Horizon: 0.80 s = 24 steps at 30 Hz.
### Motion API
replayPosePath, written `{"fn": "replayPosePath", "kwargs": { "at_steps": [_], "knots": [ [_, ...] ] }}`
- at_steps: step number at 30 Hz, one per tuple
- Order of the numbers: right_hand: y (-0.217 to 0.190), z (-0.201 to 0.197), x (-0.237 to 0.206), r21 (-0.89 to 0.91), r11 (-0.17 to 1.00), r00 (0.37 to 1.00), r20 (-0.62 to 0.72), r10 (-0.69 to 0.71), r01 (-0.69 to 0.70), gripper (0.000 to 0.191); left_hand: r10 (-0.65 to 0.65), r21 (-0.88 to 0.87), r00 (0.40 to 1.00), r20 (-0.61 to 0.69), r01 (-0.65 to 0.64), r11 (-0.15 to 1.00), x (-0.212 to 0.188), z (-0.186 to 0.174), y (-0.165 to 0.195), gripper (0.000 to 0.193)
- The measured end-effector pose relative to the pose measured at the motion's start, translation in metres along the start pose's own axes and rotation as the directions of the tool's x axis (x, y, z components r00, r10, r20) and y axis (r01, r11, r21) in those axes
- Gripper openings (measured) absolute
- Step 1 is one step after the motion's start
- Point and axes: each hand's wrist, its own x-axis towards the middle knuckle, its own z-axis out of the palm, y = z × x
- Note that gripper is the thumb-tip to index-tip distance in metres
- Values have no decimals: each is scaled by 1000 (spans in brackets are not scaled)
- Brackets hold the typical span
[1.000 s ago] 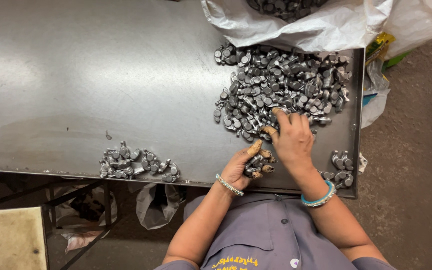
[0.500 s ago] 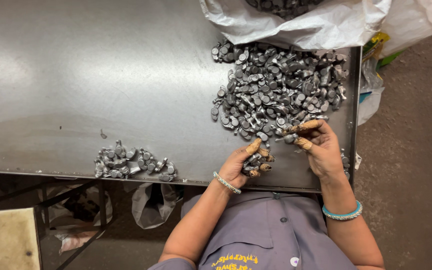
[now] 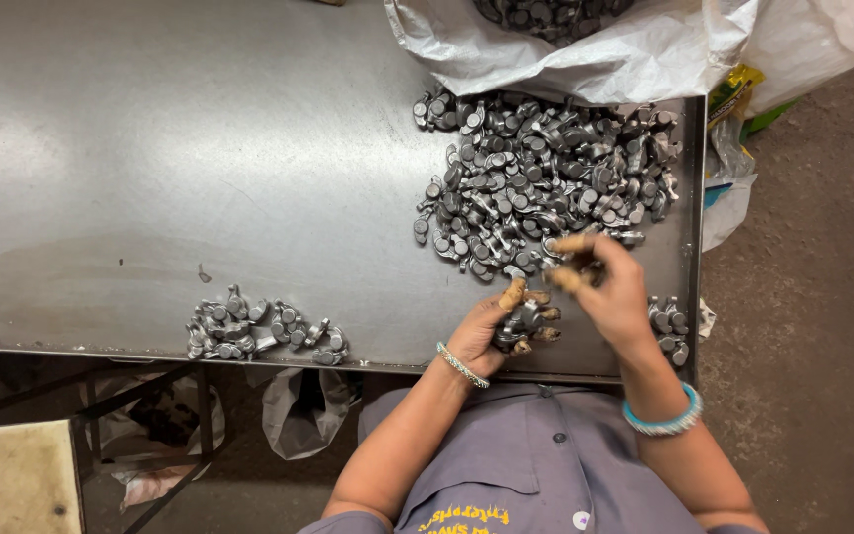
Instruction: The person sorts small cast metal parts on a metal table, picking up individual pieces, turning them in their hands, and placing them into separate piles on the tray, occasionally reaching into a paper bag of parts at the top of the table.
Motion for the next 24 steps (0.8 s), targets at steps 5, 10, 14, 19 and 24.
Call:
{"fn": "replayPosePath", "kwargs": {
  "at_steps": [5,10,14,19,24],
  "knots": [
    [-19,26,34,-745,638,908,-108,-405,196,46,4,-78,999,45,-1,997,0,-14,-7,36],
    [3,24,40,-657,747,939,-187,-289,99,32,19,-106,1000,-5,-19,994,-8,-21,0,33],
    [30,-2,32,-72,979,960,-192,-202,192,28,84,-66,996,3,-84,994,-10,-21,6,39],
    [53,-31,10,629,760,970,-37,241,-165,26,83,-5,996,-43,-83,997,-11,-16,6,38],
    [56,-34,-11,635,719,944,50,327,-283,27,92,-7,995,-23,-93,996,-8,-11,1,40]
  ]
}}
